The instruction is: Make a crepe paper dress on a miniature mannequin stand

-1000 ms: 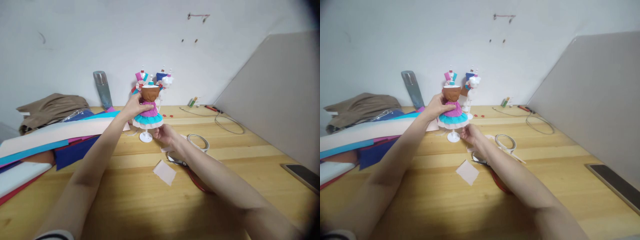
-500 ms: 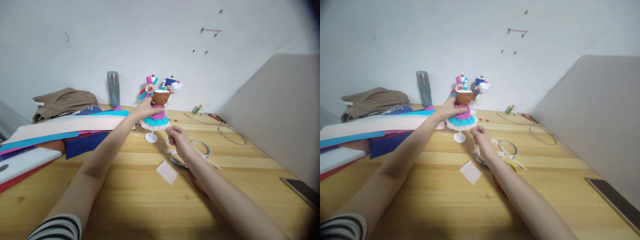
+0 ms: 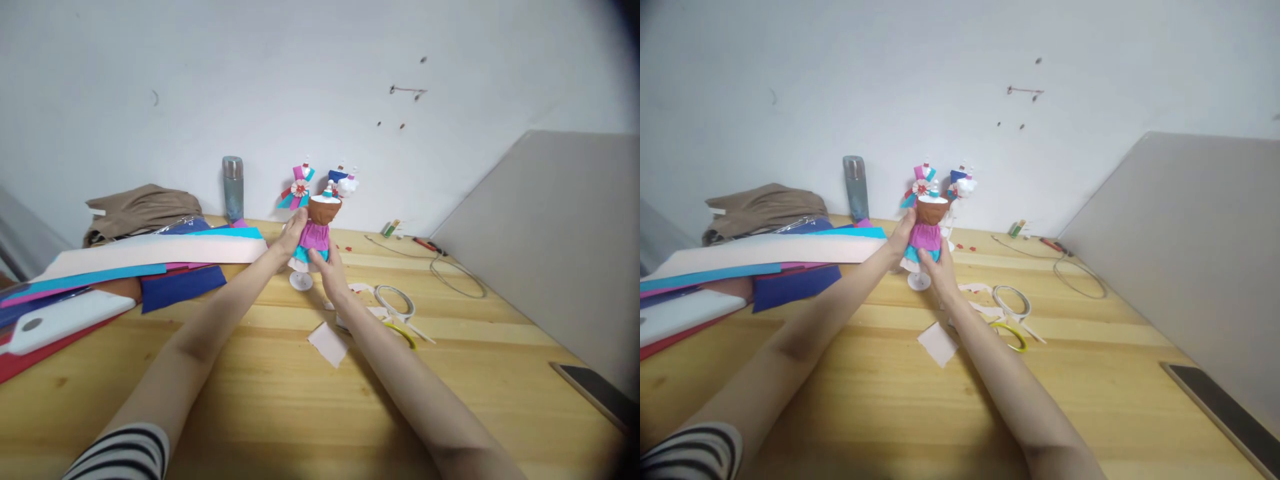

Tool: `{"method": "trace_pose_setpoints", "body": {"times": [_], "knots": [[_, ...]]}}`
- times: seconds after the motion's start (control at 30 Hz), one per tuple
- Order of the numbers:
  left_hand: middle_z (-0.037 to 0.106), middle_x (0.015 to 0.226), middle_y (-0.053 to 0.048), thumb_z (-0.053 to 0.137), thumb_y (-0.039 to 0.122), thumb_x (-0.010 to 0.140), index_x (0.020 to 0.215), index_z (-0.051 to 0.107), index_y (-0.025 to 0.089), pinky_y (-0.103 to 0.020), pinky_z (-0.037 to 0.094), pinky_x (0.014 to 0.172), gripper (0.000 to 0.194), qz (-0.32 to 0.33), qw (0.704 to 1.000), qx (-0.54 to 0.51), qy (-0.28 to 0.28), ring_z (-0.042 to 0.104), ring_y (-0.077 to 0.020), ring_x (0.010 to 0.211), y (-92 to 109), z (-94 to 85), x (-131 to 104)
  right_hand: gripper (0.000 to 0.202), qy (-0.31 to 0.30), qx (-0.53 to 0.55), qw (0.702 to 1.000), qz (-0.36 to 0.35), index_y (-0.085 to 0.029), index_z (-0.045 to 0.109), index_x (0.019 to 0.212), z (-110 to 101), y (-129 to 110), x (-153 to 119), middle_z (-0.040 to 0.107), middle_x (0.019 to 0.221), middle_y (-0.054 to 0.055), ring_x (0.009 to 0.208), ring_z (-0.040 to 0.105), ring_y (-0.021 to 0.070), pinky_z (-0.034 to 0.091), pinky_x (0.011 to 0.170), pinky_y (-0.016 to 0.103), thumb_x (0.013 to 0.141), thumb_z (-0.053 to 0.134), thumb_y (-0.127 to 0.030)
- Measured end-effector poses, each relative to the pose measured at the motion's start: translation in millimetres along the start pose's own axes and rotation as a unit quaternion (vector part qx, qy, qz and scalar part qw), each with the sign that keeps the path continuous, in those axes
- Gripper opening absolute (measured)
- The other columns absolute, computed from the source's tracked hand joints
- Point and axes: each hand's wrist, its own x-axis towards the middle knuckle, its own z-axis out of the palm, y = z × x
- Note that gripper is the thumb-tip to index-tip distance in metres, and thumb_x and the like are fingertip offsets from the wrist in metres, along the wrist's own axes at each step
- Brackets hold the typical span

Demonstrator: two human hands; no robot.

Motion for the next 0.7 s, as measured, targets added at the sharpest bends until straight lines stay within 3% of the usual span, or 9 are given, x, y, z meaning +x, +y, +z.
{"method": "trace_pose_setpoints", "body": {"times": [0.1, 0.2, 0.33, 0.53, 0.63, 0.7], "knots": [[0.073, 0.115, -0.008, 0.020, 0.068, 0.098, 0.117, 0.062, 0.019, -0.040, 0.052, 0.100, 0.068, -0.008, 0.980, -0.137, 0.147, 0.065, -0.0252, 0.115, -9.7, 7.9, -0.6, 0.079, -0.004, -0.036, 0.999, -0.022, -0.018, 0.051, 0.136, -5.3, 4.0, 0.8, 0.060, 0.136, 0.016, 0.122, 0.056, 0.0315, 0.041, 0.109, 0.048, 0.072, 0.072, -0.059], [0.074, 0.106, -0.011, 0.030, 0.065, 0.098, 0.105, 0.066, 0.016, -0.038, 0.052, 0.096, 0.062, -0.020, 0.971, -0.143, 0.188, 0.068, -0.0248, 0.106, -20.2, 7.3, -1.3, 0.096, -0.008, -0.087, 0.996, -0.034, -0.017, 0.043, 0.145, -15.4, 10.0, 3.0, 0.049, 0.148, 0.018, 0.134, 0.048, 0.0350, 0.035, 0.113, 0.052, 0.068, 0.072, -0.068], [0.075, 0.103, -0.012, 0.029, 0.062, 0.099, 0.103, 0.068, 0.015, -0.036, 0.053, 0.093, 0.061, -0.055, 0.963, -0.146, 0.222, 0.070, -0.0227, 0.101, -27.4, 7.5, -6.5, 0.112, -0.006, -0.137, 0.990, -0.031, -0.017, 0.032, 0.153, -24.7, 20.1, 4.0, 0.037, 0.157, 0.019, 0.145, 0.035, 0.0369, 0.030, 0.117, 0.055, 0.064, 0.072, -0.073], [0.074, 0.108, -0.013, 0.031, 0.054, 0.100, 0.100, 0.069, 0.014, -0.036, 0.051, 0.098, 0.055, -0.105, 0.949, -0.141, 0.263, 0.068, -0.0236, 0.106, -29.9, 18.3, -16.1, 0.111, -0.011, -0.148, 0.989, -0.007, -0.015, 0.032, 0.153, -28.3, 26.4, -2.7, 0.035, 0.158, 0.021, 0.146, 0.034, 0.0360, 0.027, 0.119, 0.054, 0.066, 0.070, -0.073], [0.074, 0.105, -0.015, 0.029, 0.050, 0.101, 0.104, 0.066, 0.012, -0.036, 0.052, 0.092, 0.054, -0.124, 0.941, -0.125, 0.289, 0.069, -0.0227, 0.099, -33.0, 8.9, -22.8, 0.099, 0.047, -0.150, 0.987, 0.022, -0.014, 0.035, 0.150, -35.6, 17.5, -11.3, 0.039, 0.154, 0.024, 0.140, 0.042, 0.0365, 0.036, 0.112, 0.056, 0.072, 0.067, -0.067], [0.073, 0.102, -0.014, 0.027, 0.048, 0.101, 0.102, 0.065, 0.012, -0.034, 0.051, 0.090, 0.052, -0.135, 0.939, -0.080, 0.306, 0.069, -0.0215, 0.097, -34.0, -2.7, -31.7, 0.080, 0.102, -0.159, 0.982, 0.000, -0.018, 0.043, 0.144, -41.9, 6.7, -18.4, 0.051, 0.145, 0.021, 0.130, 0.052, 0.0329, 0.043, 0.104, 0.053, 0.078, 0.064, -0.057]]}}
